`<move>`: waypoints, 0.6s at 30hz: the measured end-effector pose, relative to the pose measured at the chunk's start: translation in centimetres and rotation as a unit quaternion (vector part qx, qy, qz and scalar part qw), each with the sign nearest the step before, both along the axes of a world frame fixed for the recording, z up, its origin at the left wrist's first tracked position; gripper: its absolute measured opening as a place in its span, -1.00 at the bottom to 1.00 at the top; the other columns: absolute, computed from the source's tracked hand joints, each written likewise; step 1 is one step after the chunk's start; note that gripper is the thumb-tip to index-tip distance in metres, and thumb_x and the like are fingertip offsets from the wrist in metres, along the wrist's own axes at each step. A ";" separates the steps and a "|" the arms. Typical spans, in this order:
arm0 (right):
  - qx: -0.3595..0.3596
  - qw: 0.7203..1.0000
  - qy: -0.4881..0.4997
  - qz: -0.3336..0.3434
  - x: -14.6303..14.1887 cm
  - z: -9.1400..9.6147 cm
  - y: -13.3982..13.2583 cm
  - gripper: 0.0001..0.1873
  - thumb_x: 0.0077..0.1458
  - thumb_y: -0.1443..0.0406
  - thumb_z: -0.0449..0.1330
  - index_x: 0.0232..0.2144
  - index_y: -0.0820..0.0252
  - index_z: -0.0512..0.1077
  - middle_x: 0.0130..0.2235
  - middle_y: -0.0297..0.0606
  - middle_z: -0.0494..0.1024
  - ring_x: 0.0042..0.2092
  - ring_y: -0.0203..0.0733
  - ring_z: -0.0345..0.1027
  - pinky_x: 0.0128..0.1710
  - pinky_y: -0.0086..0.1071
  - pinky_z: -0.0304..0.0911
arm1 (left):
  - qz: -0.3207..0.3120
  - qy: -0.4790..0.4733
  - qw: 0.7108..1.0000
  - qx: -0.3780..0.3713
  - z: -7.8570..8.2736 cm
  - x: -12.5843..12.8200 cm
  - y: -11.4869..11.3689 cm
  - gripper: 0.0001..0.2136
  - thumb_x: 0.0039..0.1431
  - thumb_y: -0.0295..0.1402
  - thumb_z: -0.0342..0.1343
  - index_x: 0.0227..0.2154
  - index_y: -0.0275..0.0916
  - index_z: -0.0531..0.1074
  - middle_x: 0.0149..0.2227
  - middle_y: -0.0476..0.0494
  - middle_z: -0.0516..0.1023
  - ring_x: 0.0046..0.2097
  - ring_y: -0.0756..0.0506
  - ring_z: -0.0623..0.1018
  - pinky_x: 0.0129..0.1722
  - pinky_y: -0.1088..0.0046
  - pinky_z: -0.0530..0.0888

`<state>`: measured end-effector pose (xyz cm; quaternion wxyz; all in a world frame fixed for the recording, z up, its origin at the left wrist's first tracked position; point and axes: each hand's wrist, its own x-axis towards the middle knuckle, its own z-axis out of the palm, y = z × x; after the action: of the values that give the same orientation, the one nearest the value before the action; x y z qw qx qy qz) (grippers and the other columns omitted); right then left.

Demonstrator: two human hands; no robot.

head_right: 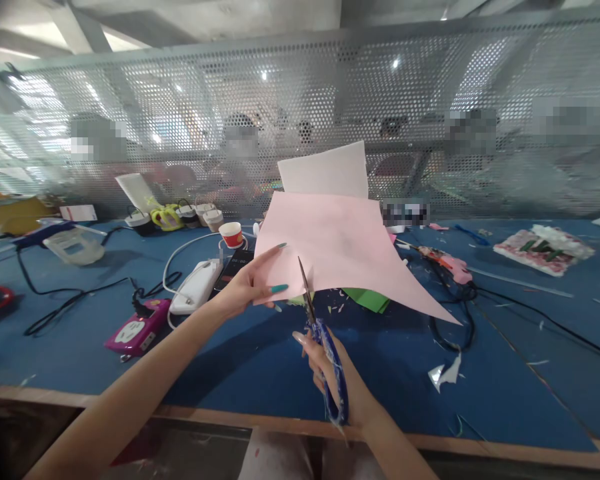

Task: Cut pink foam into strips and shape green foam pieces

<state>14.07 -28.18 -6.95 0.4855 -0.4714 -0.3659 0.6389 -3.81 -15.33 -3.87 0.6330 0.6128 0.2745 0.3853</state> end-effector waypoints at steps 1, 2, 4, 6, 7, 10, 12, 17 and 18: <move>0.001 1.000 0.004 -0.003 -0.2 -0.2 0.0 -0.62 -0.14 0.01 0.26 -0.48 0.17 0.30 -0.64 -0.53 0.13 -0.66 -0.49 -0.09 -0.72 -0.59 -0.08 | 0.006 0.006 1.000 0.006 0.0 0.0 0.0 -0.22 -0.11 -0.44 0.26 0.19 0.07 0.07 0.31 -0.16 -0.09 -0.15 -0.21 0.55 -0.35 0.28 0.59; 0.002 1.000 0.010 -0.006 -0.4 -0.4 0.0 -0.63 -0.13 0.02 0.26 -0.47 0.17 0.30 -0.63 -0.53 0.13 -0.65 -0.50 -0.09 -0.72 -0.59 -0.08 | 0.013 0.013 1.000 0.014 0.1 0.0 0.0 -0.22 -0.11 -0.44 0.26 0.19 0.07 0.08 0.31 -0.16 -0.08 -0.13 -0.23 0.54 -0.30 0.20 0.58; 0.004 1.000 0.017 -0.022 -0.7 -0.6 0.0 -0.65 -0.13 0.06 0.28 -0.44 0.17 0.30 -0.61 -0.53 0.13 -0.63 -0.50 -0.07 -0.70 -0.60 -0.05 | 0.036 0.019 0.998 0.045 0.2 0.2 0.0 -0.25 -0.13 -0.44 0.28 0.16 0.02 0.15 0.29 -0.14 -0.01 0.02 -0.29 0.45 -0.09 0.10 0.49; 0.007 0.999 0.009 -0.040 -1.0 -0.5 0.0 -0.65 -0.14 0.08 0.29 -0.43 0.17 0.30 -0.60 -0.54 0.11 -0.62 -0.50 -0.06 -0.69 -0.60 -0.05 | 0.065 0.011 0.994 0.087 0.2 0.5 0.0 -0.28 -0.19 -0.46 0.31 0.12 -0.06 0.24 0.26 -0.14 0.11 0.19 -0.30 0.25 0.11 0.11 0.32; 0.007 0.999 0.001 -0.044 -1.1 -0.4 0.1 -0.64 -0.15 0.08 0.30 -0.44 0.17 0.29 -0.62 -0.55 0.08 -0.63 -0.50 -0.07 -0.70 -0.60 -0.07 | 0.076 0.005 0.992 0.102 0.2 0.7 0.0 -0.28 -0.21 -0.47 0.32 0.10 -0.08 0.26 0.24 -0.15 0.15 0.23 -0.29 0.17 0.14 0.12 0.26; 0.005 0.999 -0.022 -0.034 -1.1 -0.2 0.6 -0.61 -0.19 0.05 0.30 -0.47 0.17 0.27 -0.67 -0.59 0.02 -0.68 -0.50 -0.15 -0.74 -0.57 -0.15 | 0.085 -0.015 0.992 0.091 0.0 1.3 -0.2 -0.22 -0.26 -0.47 0.34 0.12 -0.07 0.22 0.25 -0.18 0.11 0.23 -0.34 0.15 0.03 0.05 0.38; 0.002 0.999 -0.030 -0.026 -0.9 -0.4 1.0 -0.60 -0.21 0.04 0.31 -0.48 0.15 0.26 -0.69 -0.60 0.02 -0.71 -0.50 -0.16 -0.76 -0.55 -0.17 | 0.080 -0.024 0.995 0.060 0.0 1.6 -0.5 -0.19 -0.25 -0.46 0.33 0.15 -0.02 0.17 0.29 -0.18 0.01 0.19 -0.39 0.22 -0.11 0.03 0.49; -0.014 0.999 -0.033 -0.016 -0.4 -1.2 1.9 -0.62 -0.21 0.05 0.30 -0.48 0.14 0.26 -0.70 -0.59 0.04 -0.72 -0.48 -0.13 -0.78 -0.53 -0.16 | 0.070 -0.031 0.996 0.036 0.5 1.5 -0.8 -0.19 -0.24 -0.49 0.33 0.15 -0.01 0.17 0.31 -0.12 -0.07 0.17 -0.39 0.25 -0.11 0.11 0.52; -0.017 0.999 -0.033 -0.013 -0.4 -1.4 2.1 -0.62 -0.21 0.05 0.29 -0.48 0.14 0.26 -0.70 -0.59 0.05 -0.72 -0.48 -0.12 -0.78 -0.53 -0.16 | 0.070 -0.033 0.996 0.036 0.6 1.5 -0.8 -0.19 -0.25 -0.49 0.33 0.15 -0.01 0.17 0.31 -0.11 -0.07 0.18 -0.39 0.25 -0.10 0.11 0.51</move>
<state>13.68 -26.08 -8.33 0.4731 -0.5051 -0.3645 0.6230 -2.35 -16.11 -3.29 0.5911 0.6012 0.2813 0.4583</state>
